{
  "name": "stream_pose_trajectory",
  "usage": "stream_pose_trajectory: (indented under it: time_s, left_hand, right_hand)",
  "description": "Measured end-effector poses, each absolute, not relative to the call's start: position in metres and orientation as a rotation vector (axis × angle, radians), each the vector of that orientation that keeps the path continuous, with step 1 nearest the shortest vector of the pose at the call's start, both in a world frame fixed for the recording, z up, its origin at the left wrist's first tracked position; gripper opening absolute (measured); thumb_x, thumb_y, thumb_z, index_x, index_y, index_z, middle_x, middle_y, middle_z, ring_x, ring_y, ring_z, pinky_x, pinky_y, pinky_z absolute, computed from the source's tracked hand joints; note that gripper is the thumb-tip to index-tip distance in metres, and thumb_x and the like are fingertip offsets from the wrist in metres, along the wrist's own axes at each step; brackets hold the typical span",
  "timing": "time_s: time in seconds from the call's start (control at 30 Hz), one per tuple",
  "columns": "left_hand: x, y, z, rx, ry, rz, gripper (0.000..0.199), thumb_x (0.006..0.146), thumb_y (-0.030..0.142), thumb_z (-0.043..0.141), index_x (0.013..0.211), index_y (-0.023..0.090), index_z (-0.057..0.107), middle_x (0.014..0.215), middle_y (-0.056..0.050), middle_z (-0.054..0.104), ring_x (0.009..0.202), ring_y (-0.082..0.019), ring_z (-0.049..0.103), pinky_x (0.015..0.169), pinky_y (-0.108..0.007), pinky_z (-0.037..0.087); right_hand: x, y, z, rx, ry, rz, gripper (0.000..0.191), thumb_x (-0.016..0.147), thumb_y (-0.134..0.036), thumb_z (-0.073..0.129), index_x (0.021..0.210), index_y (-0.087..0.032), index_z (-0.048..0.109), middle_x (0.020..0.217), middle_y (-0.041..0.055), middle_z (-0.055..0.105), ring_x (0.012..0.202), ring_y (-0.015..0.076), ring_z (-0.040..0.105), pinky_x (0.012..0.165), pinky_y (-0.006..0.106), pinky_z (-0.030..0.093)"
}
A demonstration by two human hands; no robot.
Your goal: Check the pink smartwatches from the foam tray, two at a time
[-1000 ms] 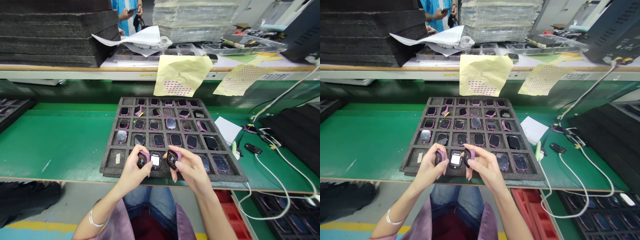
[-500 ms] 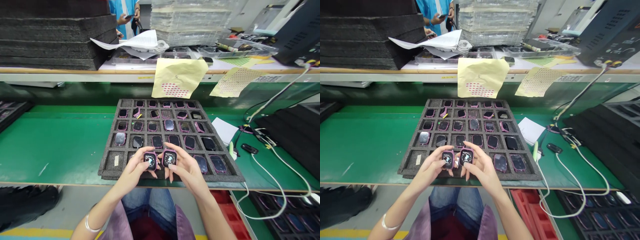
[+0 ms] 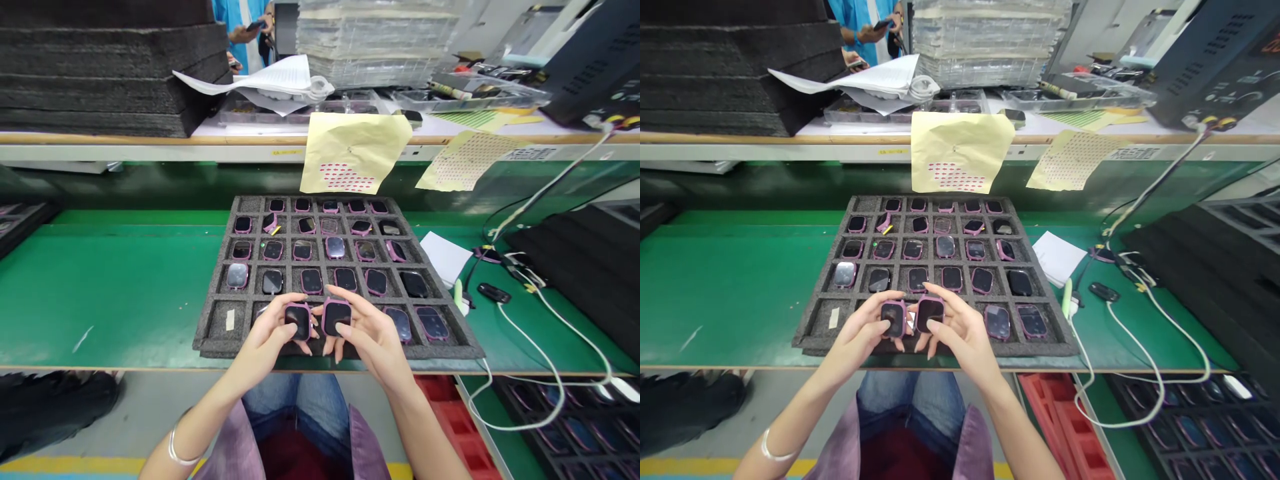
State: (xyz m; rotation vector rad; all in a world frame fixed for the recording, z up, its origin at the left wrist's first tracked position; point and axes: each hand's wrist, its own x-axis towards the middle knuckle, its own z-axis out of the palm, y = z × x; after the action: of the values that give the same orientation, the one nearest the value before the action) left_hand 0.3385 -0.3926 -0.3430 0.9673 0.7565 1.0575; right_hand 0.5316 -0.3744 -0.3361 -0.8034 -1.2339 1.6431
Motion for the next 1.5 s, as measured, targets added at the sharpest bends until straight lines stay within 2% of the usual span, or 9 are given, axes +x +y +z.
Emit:
stream_pose_trajectory:
  time_s: [0.1,0.2,0.27,0.4,0.53,0.83,1.03,1.27,1.5]
  left_hand:
    - [0.340,-0.393,-0.339,1.012,0.820,1.077,0.038,0.084,0.022,0.058,0.121,0.020,0.048,0.098,-0.006,0.059,0.082,-0.017,0.060,0.064,-0.025,0.053]
    - [0.345,-0.394,-0.336,1.084,0.994,1.135,0.038,0.078,0.018,0.065,0.113,0.020,0.050,0.090,-0.001,0.055,0.067,-0.010,0.054,0.053,-0.018,0.043]
    - [0.349,-0.394,-0.333,1.124,1.074,1.156,0.032,0.079,0.017,0.064,0.107,0.020,0.050,0.085,0.001,0.053,0.060,-0.008,0.048,0.052,-0.018,0.038]
    - [0.357,-0.395,-0.327,1.211,1.060,1.126,0.021,0.081,0.015,0.057,0.099,0.020,0.046,0.071,0.005,0.049,0.054,-0.008,0.045,0.055,-0.020,0.039]
    - [0.356,-0.395,-0.314,1.306,1.119,1.121,0.020,0.081,0.016,0.056,0.097,0.021,0.044,0.070,0.006,0.045,0.051,-0.008,0.042,0.052,-0.021,0.037]
    - [0.337,-0.359,-0.276,1.736,1.146,0.992,0.024,0.077,0.012,0.055,0.098,0.020,0.047,0.086,0.001,0.052,0.077,-0.014,0.051,0.072,-0.025,0.039]
    - [0.343,-0.321,-0.270,1.772,1.090,0.939,0.020,0.074,0.008,0.052,0.088,0.020,0.045,0.082,0.003,0.051,0.077,-0.014,0.050,0.073,-0.025,0.038]
    - [0.338,-0.308,-0.275,1.606,1.094,0.942,0.021,0.078,0.010,0.054,0.094,0.020,0.046,0.079,0.005,0.047,0.065,-0.010,0.045,0.065,-0.024,0.038]
    - [0.339,-0.310,-0.282,1.564,1.073,0.913,0.023,0.077,0.008,0.053,0.094,0.021,0.045,0.079,0.005,0.046,0.063,-0.009,0.045,0.062,-0.023,0.037]
  right_hand:
    - [0.531,-0.375,-0.334,-0.791,-1.230,1.636,0.049,0.089,-0.028,0.064,0.135,-0.023,0.049,0.116,0.0153,0.065,0.062,0.0180,0.068,0.045,0.027,0.054]
    - [0.529,-0.374,-0.330,-0.756,-1.206,1.651,0.048,0.090,-0.027,0.063,0.136,-0.024,0.049,0.123,0.0159,0.062,0.070,0.0195,0.068,0.052,0.029,0.057]
    - [0.526,-0.373,-0.328,-0.717,-1.177,1.670,0.044,0.089,-0.026,0.064,0.132,-0.025,0.053,0.117,0.0139,0.065,0.070,0.0190,0.067,0.053,0.030,0.057]
    - [0.518,-0.373,-0.326,-0.650,-1.101,1.687,0.036,0.082,-0.023,0.072,0.118,-0.023,0.065,0.095,0.0066,0.068,0.059,0.0154,0.065,0.049,0.026,0.056]
    - [0.518,-0.375,-0.315,-0.624,-1.050,1.740,0.041,0.080,-0.027,0.075,0.120,-0.024,0.064,0.096,0.0062,0.068,0.053,0.0123,0.062,0.046,0.025,0.055]
    - [0.544,-0.336,-0.283,-0.549,-1.174,1.953,0.042,0.082,-0.024,0.072,0.123,-0.020,0.063,0.100,0.0093,0.069,0.054,0.0124,0.064,0.044,0.021,0.052]
    - [0.541,-0.295,-0.277,-0.589,-1.273,2.002,0.042,0.081,-0.021,0.073,0.122,-0.018,0.064,0.078,0.0034,0.067,0.051,0.0129,0.064,0.047,0.023,0.054]
    - [0.544,-0.285,-0.280,-0.601,-1.226,2.004,0.041,0.082,-0.023,0.073,0.122,-0.020,0.065,0.098,0.0090,0.069,0.054,0.0139,0.066,0.046,0.024,0.054]
    - [0.542,-0.292,-0.284,-0.607,-1.153,2.004,0.041,0.080,-0.024,0.075,0.120,-0.020,0.066,0.087,0.0055,0.068,0.050,0.0123,0.064,0.045,0.022,0.052]
